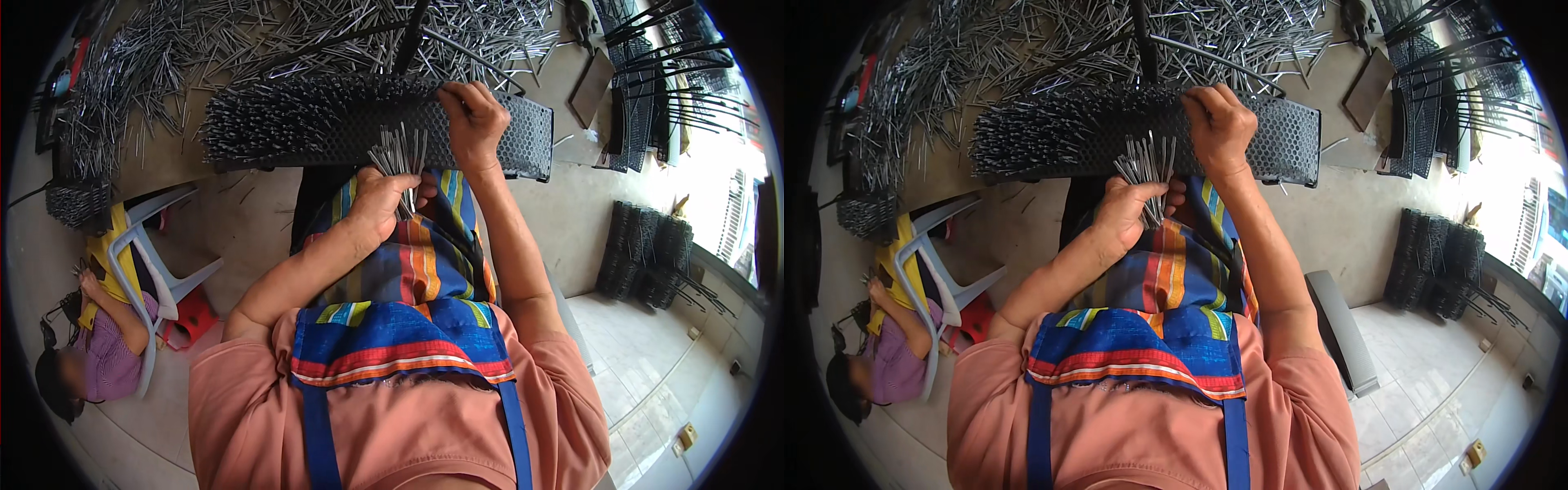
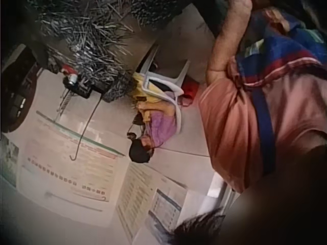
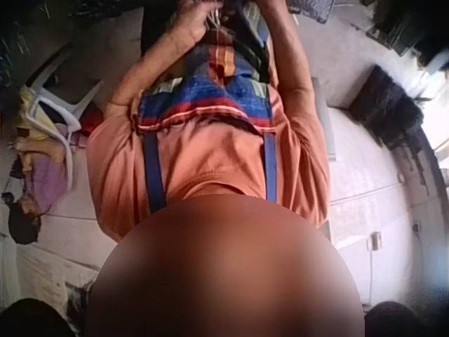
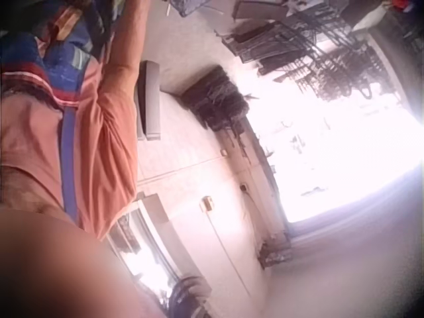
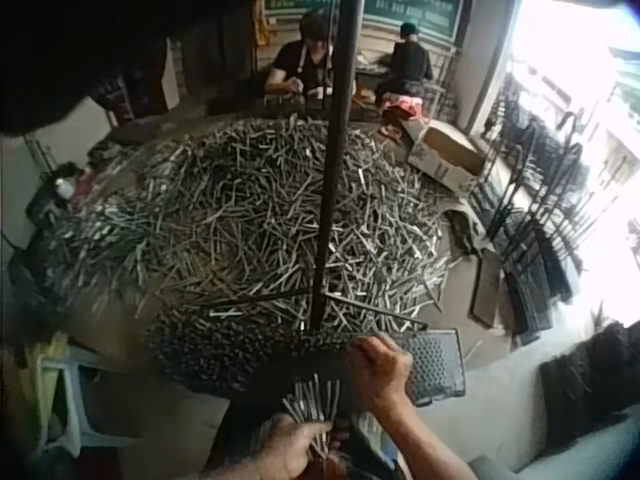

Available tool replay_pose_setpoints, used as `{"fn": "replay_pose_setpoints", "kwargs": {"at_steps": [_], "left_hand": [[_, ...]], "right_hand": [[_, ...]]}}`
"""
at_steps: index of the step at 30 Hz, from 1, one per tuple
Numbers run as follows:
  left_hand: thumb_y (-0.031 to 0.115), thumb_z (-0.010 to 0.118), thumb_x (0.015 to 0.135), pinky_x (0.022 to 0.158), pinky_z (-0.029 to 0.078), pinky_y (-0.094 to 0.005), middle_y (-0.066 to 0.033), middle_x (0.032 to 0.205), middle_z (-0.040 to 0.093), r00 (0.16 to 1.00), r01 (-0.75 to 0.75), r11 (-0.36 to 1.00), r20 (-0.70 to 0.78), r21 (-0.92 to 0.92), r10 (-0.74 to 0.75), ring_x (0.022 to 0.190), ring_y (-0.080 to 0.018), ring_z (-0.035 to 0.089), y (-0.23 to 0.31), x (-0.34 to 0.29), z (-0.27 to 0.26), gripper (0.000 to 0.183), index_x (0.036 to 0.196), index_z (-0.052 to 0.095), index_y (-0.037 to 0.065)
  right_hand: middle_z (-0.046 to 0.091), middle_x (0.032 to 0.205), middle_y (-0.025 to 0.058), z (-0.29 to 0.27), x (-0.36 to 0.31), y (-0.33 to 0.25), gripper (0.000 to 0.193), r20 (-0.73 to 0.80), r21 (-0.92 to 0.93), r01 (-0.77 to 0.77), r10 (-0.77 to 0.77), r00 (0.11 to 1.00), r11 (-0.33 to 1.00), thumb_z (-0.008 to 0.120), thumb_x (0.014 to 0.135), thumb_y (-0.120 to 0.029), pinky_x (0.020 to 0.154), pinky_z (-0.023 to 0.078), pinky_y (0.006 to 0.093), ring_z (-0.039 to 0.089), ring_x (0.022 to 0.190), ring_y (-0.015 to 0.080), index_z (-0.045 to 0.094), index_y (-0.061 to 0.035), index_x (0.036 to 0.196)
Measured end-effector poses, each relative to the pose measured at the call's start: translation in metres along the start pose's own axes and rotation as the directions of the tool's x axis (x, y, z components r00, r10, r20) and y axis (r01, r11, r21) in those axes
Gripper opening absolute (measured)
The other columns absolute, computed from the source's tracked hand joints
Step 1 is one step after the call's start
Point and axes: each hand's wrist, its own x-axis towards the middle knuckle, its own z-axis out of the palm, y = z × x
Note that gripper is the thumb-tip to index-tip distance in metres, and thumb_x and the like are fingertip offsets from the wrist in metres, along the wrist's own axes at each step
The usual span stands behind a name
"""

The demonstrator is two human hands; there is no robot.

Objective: Assembling decorative wire branches by threading individual metal wires into a perforated mesh base.

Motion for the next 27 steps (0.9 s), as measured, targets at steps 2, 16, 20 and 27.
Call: {"fn": "replay_pose_setpoints", "kwargs": {"at_steps": [2,16,20,27], "left_hand": [[-0.004,0.059,0.083,0.062,0.056,-0.0328,-0.0152,0.090,0.071,1.000,0.001,1.000,-0.022,-0.024,-0.001,0.074,-0.0231,0.070,0.001,0.002,0.003,0.021,0.103,0.065,-0.003],[-0.006,0.061,0.082,0.067,0.059,-0.0349,-0.0150,0.091,0.071,0.996,0.002,1.000,0.084,0.023,-0.004,0.079,-0.0248,0.071,0.008,0.000,0.018,0.026,0.108,0.064,-0.002],[-0.005,0.058,0.085,0.068,0.060,-0.0349,-0.0139,0.092,0.070,0.999,0.011,1.000,0.043,-0.006,-0.010,0.082,-0.0242,0.071,0.007,-0.003,0.023,0.025,0.109,0.063,-0.001],[-0.001,0.055,0.086,0.064,0.057,-0.0326,-0.0139,0.093,0.070,1.000,0.018,0.999,-0.019,0.050,-0.017,0.076,-0.0211,0.069,0.000,0.000,0.022,0.024,0.108,0.062,0.000]], "right_hand": [[0.067,0.077,0.0074,-0.003,0.007,0.001,0.010,0.132,-0.129,0.002,0.015,0.991,0.992,0.074,0.077,-0.007,0.056,0.047,0.0277,0.064,0.061,0.0181,0.073,-0.0059,0.086],[0.066,0.068,0.0020,-0.037,-0.030,-0.003,0.009,0.611,0.208,-0.747,0.513,0.604,0.632,0.073,0.075,-0.006,0.053,0.043,0.0261,0.054,0.057,0.0084,0.069,0.0009,0.076],[0.057,0.063,-0.0030,-0.046,-0.023,-0.003,0.002,0.545,0.375,-0.819,0.612,0.573,0.433,0.070,0.080,-0.006,0.046,0.029,0.0196,0.040,0.050,0.0022,0.068,-0.0047,0.080],[0.063,0.073,-0.0011,-0.030,0.000,0.026,0.008,-0.073,0.472,-0.239,0.307,0.949,0.849,0.071,0.079,0.005,0.053,0.037,0.0192,0.049,0.059,0.0039,0.070,0.0001,0.085]]}}
